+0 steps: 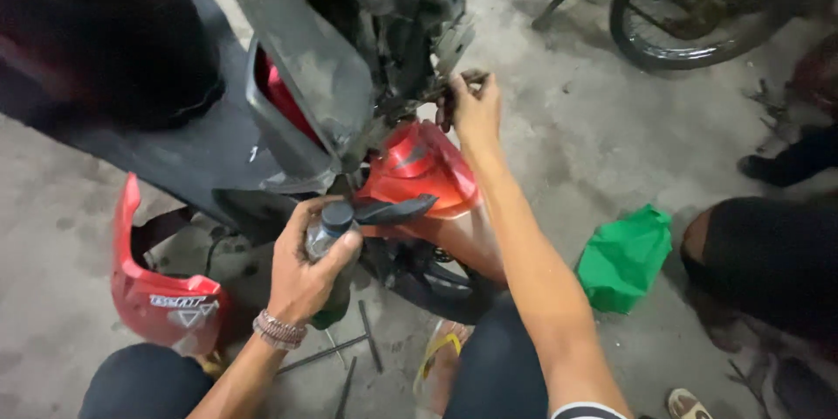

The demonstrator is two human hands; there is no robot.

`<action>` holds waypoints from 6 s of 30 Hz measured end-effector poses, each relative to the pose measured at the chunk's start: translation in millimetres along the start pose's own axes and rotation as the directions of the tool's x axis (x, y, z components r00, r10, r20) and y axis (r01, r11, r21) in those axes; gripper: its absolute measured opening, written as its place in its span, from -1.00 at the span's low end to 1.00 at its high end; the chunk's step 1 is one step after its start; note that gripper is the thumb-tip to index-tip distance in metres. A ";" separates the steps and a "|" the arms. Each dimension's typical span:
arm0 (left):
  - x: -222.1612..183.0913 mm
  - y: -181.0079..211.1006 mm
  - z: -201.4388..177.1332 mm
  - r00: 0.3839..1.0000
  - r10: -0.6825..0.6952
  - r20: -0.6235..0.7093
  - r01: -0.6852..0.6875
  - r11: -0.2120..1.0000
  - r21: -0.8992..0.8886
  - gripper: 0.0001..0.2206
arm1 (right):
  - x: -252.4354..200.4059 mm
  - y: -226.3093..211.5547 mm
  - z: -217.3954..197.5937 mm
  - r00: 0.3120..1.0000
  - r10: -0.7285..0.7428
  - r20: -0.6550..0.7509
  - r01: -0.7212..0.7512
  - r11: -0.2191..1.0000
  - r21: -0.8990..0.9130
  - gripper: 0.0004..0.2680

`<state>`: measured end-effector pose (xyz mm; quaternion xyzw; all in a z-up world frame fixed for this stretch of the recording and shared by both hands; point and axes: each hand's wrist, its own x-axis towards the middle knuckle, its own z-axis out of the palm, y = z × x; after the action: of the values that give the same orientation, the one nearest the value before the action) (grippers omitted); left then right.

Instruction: Disassembling and repairing the front fairing of a motorcycle using a screwdriver and lubricant

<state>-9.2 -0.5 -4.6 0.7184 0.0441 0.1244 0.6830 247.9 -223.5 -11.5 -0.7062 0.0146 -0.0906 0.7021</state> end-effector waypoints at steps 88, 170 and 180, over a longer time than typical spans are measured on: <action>-12.6 23.0 -29.7 0.922 0.125 0.366 -0.017 0.958 -0.285 -0.60 | -104.2 -107.0 -68.0 0.968 0.238 0.082 0.077 0.034 -0.996 -0.64; -5.8 19.4 -43.6 0.866 0.054 0.497 0.027 0.988 -0.155 -0.58 | -233.3 -11.3 -7.1 0.188 0.780 0.597 0.539 0.426 -0.727 -0.66; -4.9 28.2 -28.7 0.818 0.086 0.569 0.059 0.971 -0.231 -0.45 | -198.0 -83.2 -19.5 0.209 0.636 0.743 0.055 0.751 -0.658 -0.63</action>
<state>-23.8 24.4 23.8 0.6353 -0.1847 -0.0889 0.7445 41.5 -212.3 49.9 -0.7641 -0.2394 0.5011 0.3284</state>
